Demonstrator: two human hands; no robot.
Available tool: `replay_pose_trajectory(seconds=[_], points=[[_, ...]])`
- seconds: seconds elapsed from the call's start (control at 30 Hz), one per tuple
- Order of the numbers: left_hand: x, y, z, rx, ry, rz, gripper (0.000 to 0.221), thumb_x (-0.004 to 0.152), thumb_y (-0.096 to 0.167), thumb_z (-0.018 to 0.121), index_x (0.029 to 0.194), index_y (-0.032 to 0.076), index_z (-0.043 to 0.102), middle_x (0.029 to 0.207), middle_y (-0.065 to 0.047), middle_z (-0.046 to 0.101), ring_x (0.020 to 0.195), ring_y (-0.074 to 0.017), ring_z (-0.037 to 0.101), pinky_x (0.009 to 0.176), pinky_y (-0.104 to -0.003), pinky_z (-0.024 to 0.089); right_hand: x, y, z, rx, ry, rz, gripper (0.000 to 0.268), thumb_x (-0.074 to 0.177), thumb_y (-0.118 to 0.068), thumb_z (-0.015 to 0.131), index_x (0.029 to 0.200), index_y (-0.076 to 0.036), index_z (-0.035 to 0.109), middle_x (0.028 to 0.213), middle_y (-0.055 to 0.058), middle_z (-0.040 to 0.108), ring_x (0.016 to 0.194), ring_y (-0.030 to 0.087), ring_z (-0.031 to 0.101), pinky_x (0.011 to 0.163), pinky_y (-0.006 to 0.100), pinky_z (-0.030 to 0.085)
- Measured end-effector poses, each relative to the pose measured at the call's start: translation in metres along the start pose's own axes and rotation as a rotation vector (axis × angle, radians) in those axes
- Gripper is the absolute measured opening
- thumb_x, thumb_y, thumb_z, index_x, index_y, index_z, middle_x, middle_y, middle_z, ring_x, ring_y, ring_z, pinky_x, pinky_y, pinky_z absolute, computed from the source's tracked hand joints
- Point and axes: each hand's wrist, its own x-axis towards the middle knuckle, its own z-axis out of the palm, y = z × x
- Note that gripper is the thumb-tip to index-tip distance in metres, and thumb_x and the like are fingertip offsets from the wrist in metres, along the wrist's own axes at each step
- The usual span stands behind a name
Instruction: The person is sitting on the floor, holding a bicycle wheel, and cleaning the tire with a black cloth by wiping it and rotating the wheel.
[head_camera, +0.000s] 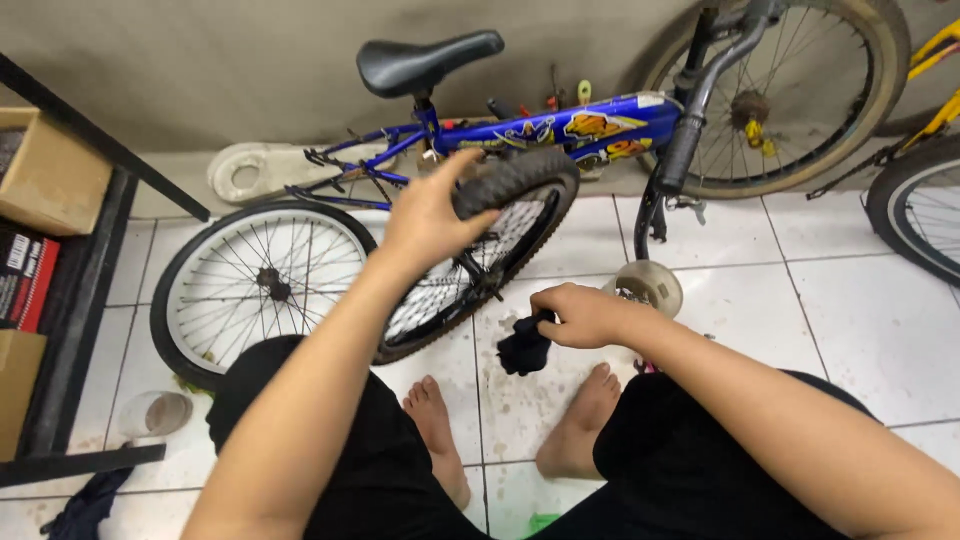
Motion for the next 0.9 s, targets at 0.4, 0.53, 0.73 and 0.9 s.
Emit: replay_pose_trajectory(seconds=[0.4, 0.53, 0.73, 0.9], points=[[-0.005, -0.014, -0.009, -0.134, -0.073, -0.206, 0.064, 0.077, 0.042, 0.086, 0.134, 0.018, 0.068, 0.118, -0.017, 0.075, 0.108, -0.039, 0.072, 0.091, -0.045, 0.059, -0.01, 0.004, 0.003, -0.043, 0.058, -0.038, 0.021, 0.084, -0.027, 0.067, 0.089, -0.007, 0.066, 0.094, 0.016, 0.072, 0.101, 0.041, 0.071, 0.09, 0.051, 0.056], [-0.003, -0.028, -0.014, -0.14, -0.118, -0.245, 0.064, 0.082, 0.049, 0.082, 0.129, 0.008, 0.069, 0.112, -0.023, 0.074, 0.106, -0.0391, 0.072, 0.087, -0.044, 0.06, 0.0, 0.019, 0.031, 0.059, 0.07, -0.061, 0.024, 0.082, -0.029, 0.065, 0.08, -0.006, 0.062, 0.077, 0.018, 0.067, 0.087, 0.042, 0.071, 0.08, 0.05, 0.055], [-0.003, -0.033, -0.009, -0.102, -0.192, -0.284, 0.074, 0.081, 0.053, 0.079, 0.136, 0.008, 0.061, 0.116, -0.024, 0.071, 0.111, -0.0399, 0.07, 0.091, -0.05, 0.059, 0.001, 0.023, 0.028, 0.192, 0.066, 0.011, 0.023, 0.088, -0.025, 0.061, 0.096, -0.004, 0.068, 0.094, 0.021, 0.075, 0.103, 0.042, 0.071, 0.092, 0.053, 0.054], [-0.004, -0.035, -0.009, -0.07, -0.169, -0.234, 0.06, 0.086, 0.042, 0.076, 0.131, 0.005, 0.061, 0.113, -0.021, 0.07, 0.11, -0.0376, 0.069, 0.089, -0.045, 0.058, 0.012, -0.004, 0.021, 0.331, 0.143, 0.059, 0.02, 0.093, -0.028, 0.065, 0.101, -0.011, 0.072, 0.097, 0.012, 0.079, 0.103, 0.033, 0.074, 0.094, 0.045, 0.056]])
